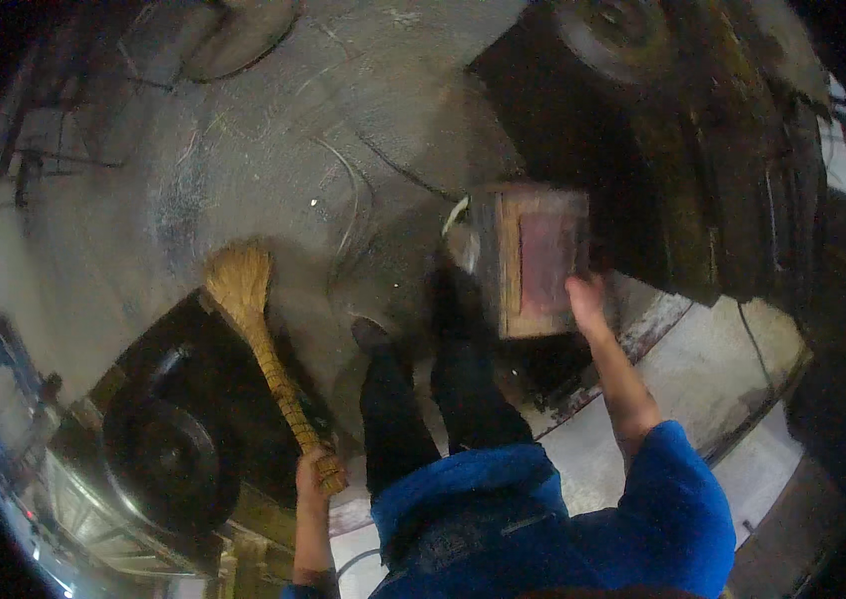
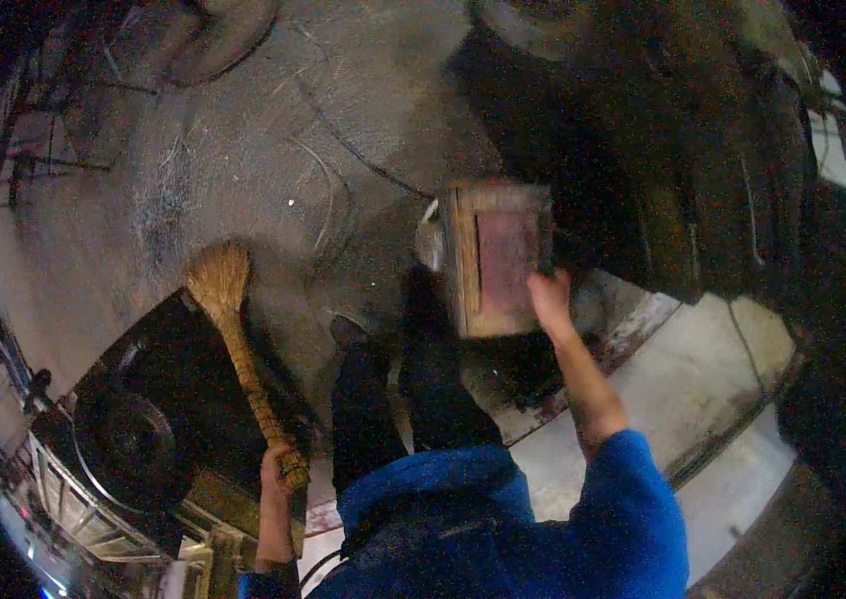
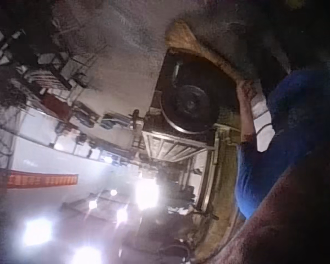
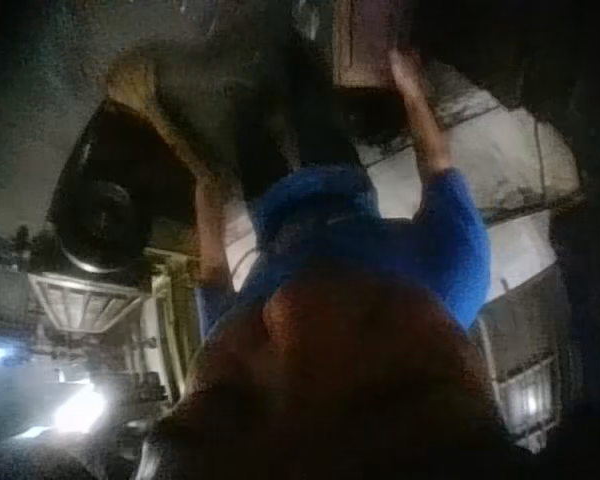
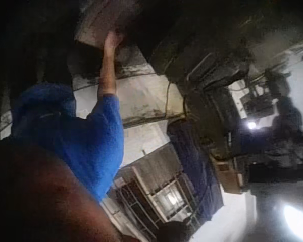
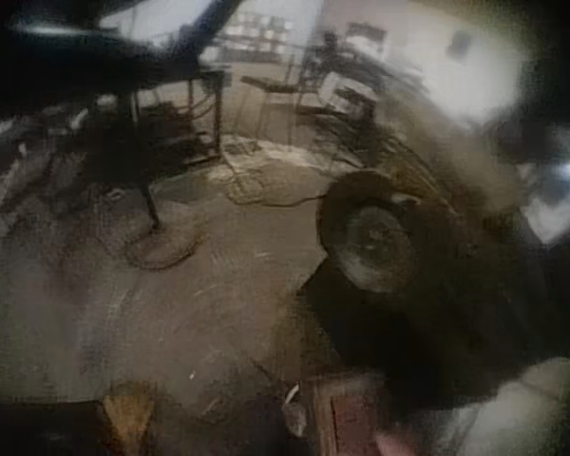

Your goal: The person sweeps metal shavings and debris on a concrete workshop floor using a straw broom and a dustpan. They move a wooden pallet to access the area underneath, then continue sweeping the shavings into a pile and into the dustpan.

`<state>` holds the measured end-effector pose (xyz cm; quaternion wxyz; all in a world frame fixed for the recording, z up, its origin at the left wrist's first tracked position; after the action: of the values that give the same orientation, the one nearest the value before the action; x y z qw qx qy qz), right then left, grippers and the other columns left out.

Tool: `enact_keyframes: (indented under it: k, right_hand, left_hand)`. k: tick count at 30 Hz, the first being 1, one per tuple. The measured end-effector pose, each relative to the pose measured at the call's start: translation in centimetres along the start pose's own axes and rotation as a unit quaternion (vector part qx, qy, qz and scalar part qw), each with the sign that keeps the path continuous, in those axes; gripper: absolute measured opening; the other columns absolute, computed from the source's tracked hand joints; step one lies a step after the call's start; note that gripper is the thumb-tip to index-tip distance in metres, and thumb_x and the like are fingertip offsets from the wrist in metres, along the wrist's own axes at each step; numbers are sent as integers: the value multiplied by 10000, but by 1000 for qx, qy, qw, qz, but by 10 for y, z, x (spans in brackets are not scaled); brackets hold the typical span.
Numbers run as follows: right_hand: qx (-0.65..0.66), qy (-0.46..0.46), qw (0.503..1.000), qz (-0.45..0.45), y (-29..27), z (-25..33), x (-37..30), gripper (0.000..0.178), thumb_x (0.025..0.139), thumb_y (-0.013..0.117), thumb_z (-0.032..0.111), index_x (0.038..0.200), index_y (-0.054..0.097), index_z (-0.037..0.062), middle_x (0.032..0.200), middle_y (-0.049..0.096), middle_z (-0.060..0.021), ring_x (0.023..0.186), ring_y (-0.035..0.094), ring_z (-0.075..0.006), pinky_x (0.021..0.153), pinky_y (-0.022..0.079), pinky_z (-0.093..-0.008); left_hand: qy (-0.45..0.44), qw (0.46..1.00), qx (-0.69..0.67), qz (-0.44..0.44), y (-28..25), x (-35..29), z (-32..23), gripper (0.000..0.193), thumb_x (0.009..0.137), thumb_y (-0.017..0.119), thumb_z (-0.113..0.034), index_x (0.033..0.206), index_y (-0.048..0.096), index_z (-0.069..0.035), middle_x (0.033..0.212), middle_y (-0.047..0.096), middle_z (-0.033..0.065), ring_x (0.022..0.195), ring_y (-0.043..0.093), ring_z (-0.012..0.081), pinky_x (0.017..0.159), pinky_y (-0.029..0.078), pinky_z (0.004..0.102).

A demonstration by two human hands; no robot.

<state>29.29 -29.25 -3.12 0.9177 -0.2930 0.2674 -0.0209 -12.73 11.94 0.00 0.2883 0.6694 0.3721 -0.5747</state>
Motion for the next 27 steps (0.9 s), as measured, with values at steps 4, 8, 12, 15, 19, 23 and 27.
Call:
enact_keyframes:
  k: [4, 8, 12, 15, 19, 23, 27]
  right_hand:
    - [229, 85, 967, 68, -35, -144, -53, 176, 647, 578, 93, 769, 574, -33, 630, 545, -71, 564, 494, -174, 523, 411, -319]
    - [-268, -2, 954, 133, -52, -186, -103, 230, 560, 577, 168, 710, 591, -6, 655, 582, -123, 611, 556, -229, 555, 432, -329]
    - [-404, 51, 851, 331, -29, -183, -126, 333, 519, 592, 253, 747, 621, 11, 764, 584, -214, 740, 575, -346, 656, 465, -392]
    - [-491, -11, 757, 431, 12, -197, -142, 331, 520, 577, 252, 752, 639, 24, 776, 605, -185, 752, 593, -319, 687, 476, -376]
    - [-506, -74, 696, 505, 49, -203, -145, 326, 521, 566, 251, 753, 648, 38, 779, 616, -164, 754, 600, -301, 686, 476, -374]
    - [-477, -141, 689, 527, 48, -198, -164, 260, 536, 565, 225, 682, 624, 18, 706, 603, -166, 656, 589, -321, 603, 469, -411]
    - [-507, -201, 640, 542, 65, -168, -169, 261, 526, 598, 210, 721, 634, 40, 766, 617, -140, 702, 595, -293, 619, 467, -396]
  left_hand:
    - [-23, 999, 39, -27, -21, -14, -12, 150, 702, 494, -126, 822, 478, -36, 618, 520, 97, 487, 520, 238, 434, 454, 353]
    - [-95, 989, 94, -68, -54, 0, 17, 112, 693, 488, -133, 731, 467, -31, 589, 497, 98, 475, 505, 246, 452, 455, 364]
    - [-126, 982, 113, -88, -43, -13, 11, 112, 681, 494, -147, 693, 469, -38, 584, 490, 96, 475, 495, 244, 462, 453, 367]
    - [-106, 983, 120, -87, -36, -12, 5, 133, 681, 511, -182, 666, 485, -52, 576, 514, 86, 470, 525, 247, 440, 461, 376]
    - [-119, 981, 118, -96, -34, -9, 6, 141, 683, 529, -198, 661, 494, -63, 573, 525, 84, 484, 543, 249, 438, 469, 378]
    - [-91, 984, 123, -92, -31, -13, 8, 127, 684, 524, -183, 674, 486, -63, 583, 518, 90, 491, 528, 246, 452, 466, 369]
    - [-100, 988, 104, -56, -42, -2, 15, 114, 678, 511, -156, 713, 478, -52, 590, 502, 88, 486, 504, 240, 465, 456, 356]
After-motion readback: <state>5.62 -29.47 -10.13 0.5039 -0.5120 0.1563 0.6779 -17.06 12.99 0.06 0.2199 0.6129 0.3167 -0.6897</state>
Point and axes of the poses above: each hand's wrist, its own x-axis towards the middle knuckle, its own y-axis out of the palm, z = x × y, the point moved 9 cm from there along x, towards the middle knuckle
